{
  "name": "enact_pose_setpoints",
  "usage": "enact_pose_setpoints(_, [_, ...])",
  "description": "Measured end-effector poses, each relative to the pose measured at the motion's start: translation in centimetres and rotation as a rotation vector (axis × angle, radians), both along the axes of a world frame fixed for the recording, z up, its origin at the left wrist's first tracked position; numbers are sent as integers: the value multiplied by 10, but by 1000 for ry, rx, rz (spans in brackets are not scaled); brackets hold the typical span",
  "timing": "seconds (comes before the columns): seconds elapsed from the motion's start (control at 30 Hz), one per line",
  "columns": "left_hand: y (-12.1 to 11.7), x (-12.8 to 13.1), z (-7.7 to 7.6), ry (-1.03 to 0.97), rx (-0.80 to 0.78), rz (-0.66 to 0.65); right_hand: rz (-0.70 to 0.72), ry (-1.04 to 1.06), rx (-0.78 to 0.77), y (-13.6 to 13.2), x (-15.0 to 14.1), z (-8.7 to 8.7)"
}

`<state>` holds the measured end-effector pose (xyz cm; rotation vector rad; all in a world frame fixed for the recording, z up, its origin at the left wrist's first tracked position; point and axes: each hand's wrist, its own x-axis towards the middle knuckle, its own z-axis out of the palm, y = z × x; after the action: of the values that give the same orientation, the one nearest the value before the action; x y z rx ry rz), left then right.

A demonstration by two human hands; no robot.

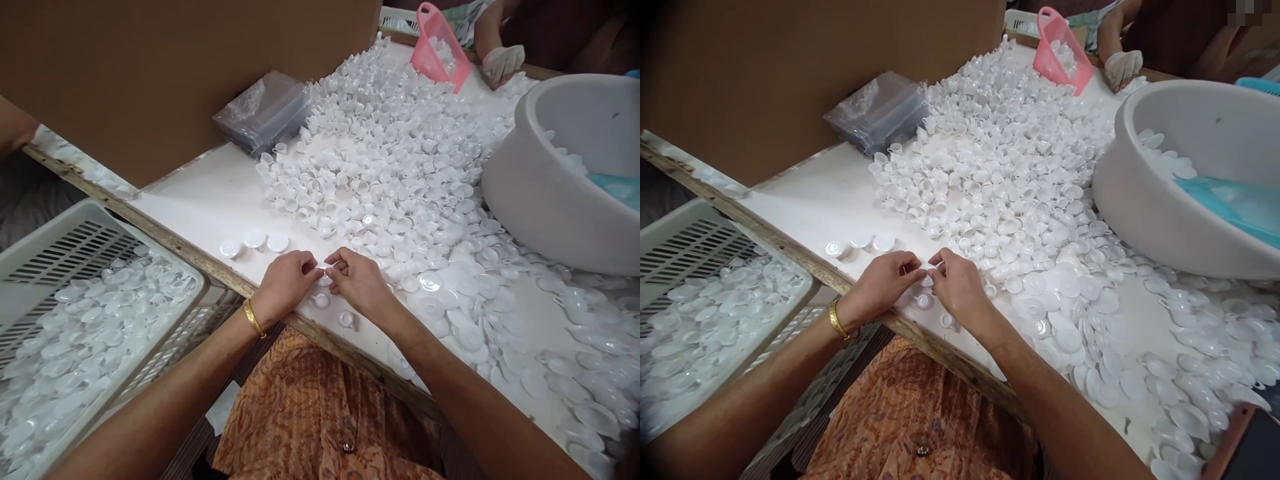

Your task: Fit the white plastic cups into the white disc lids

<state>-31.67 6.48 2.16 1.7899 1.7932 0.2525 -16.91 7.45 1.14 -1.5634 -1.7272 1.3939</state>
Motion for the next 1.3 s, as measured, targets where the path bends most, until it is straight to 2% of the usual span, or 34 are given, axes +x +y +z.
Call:
enact_pose_setpoints(0.13, [2,-2,2,-77,-67,8,12,1,8,0,0,-5])
enact_pose_setpoints(0.4, [2,-2,6,-107,-135,1,9,25,-6,-2,1,-11])
enact_pose_setpoints(0.67, [-4,-3,2,-164,-106,41,0,10,47,-4,0,-16])
enact_pose_setpoints(0.83, [-1,-4,4,-182,-152,3,23,-11,76,-6,0,-15])
enact_pose_setpoints(0.93, [4,3,3,-106,32,16,20,-14,73,-6,-1,-13])
enact_pose_setpoints(1.03, [11,15,-3,57,230,-5,27,-15,74,-6,-1,-12])
enact_pose_setpoints(1.17, [22,27,-12,297,355,-76,21,33,57,-6,0,-13])
enact_pose_setpoints(1.3, [32,31,-17,375,442,-81,5,112,17,-6,-1,-20])
